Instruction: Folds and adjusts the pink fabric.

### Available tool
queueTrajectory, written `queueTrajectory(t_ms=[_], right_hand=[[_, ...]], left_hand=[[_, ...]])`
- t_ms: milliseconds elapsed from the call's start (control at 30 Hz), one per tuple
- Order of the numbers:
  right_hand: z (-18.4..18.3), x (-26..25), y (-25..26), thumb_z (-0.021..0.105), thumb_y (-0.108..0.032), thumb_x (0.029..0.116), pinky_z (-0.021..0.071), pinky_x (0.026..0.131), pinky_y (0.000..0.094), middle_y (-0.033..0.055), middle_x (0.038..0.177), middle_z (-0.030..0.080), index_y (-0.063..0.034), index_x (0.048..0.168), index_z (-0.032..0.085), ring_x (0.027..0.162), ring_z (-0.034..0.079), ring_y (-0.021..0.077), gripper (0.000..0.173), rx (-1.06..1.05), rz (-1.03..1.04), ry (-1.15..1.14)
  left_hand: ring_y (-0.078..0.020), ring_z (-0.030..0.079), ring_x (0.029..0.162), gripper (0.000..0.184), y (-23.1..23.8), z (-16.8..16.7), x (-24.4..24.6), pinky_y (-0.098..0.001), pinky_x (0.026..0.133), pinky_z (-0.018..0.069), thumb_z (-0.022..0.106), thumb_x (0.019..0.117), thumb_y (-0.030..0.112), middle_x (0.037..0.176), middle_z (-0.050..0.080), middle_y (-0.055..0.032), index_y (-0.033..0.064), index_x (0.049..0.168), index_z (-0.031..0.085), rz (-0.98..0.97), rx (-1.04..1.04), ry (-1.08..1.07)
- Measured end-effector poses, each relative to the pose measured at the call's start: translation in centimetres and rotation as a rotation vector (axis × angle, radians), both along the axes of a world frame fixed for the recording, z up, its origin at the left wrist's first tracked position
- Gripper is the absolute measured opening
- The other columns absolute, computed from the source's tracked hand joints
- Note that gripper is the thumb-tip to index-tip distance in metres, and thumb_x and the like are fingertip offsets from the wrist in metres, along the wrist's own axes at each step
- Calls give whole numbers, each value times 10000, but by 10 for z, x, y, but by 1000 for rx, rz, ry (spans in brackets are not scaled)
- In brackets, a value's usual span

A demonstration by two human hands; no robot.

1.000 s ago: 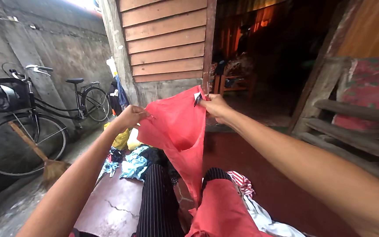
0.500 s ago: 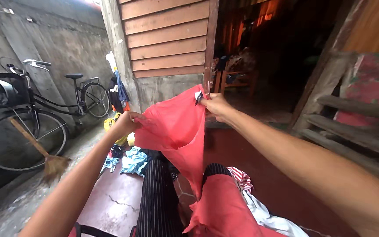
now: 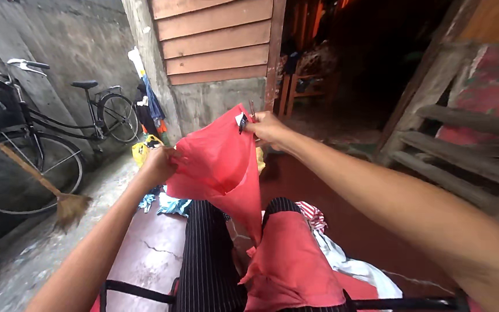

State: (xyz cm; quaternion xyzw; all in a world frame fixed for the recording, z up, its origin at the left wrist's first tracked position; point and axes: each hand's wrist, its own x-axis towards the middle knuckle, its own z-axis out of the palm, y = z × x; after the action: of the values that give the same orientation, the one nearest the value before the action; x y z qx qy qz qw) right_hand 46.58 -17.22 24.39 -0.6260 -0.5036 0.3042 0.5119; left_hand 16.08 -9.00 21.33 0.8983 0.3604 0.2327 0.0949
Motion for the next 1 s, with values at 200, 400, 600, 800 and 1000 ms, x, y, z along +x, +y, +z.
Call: queueTrajectory(t_ms=[200,400,600,800,1000], right_hand=[[-4,-5,2,645,-162,1009,600,752,466,172,1044,666,-31,1209,626,890,692,271,239,-20,16,-17],[-5,-5,1,630,-156,1017,602,760,480,181,1067,670,-35,1230,630,912,697,286,245,-39,16,-24],[-9,-7,1,635,-168,1016,601,742,468,164,1032,681,-41,1203,642,888,700,268,226,-61,37,-9],[-13,-7,2,638,-165,1015,604,735,463,174,1040,675,-32,1209,633,882,701,273,234,-78,31,-19],[-16,-11,3,628,-169,1022,606,752,480,181,1050,677,-29,1199,632,899,705,282,227,-92,47,-27]], left_hand=[[-316,693,1006,227,-4,-10,-15,-568,905,535,736,870,-17,1081,722,-162,41,1090,745,2,-95,6],[-278,715,835,251,-7,-15,-27,-513,770,598,722,900,-3,1060,722,-158,34,1148,716,50,-232,-24],[-294,717,809,248,-20,-24,-32,-504,735,614,692,939,3,1073,708,-180,36,1185,690,119,-355,-80],[-260,706,744,233,-17,-40,-42,-460,679,614,692,944,9,1053,713,-159,51,1173,692,133,-399,-113],[-249,706,730,218,-12,-50,-49,-457,680,618,712,912,-23,1023,722,-147,45,1119,714,132,-399,-117]])
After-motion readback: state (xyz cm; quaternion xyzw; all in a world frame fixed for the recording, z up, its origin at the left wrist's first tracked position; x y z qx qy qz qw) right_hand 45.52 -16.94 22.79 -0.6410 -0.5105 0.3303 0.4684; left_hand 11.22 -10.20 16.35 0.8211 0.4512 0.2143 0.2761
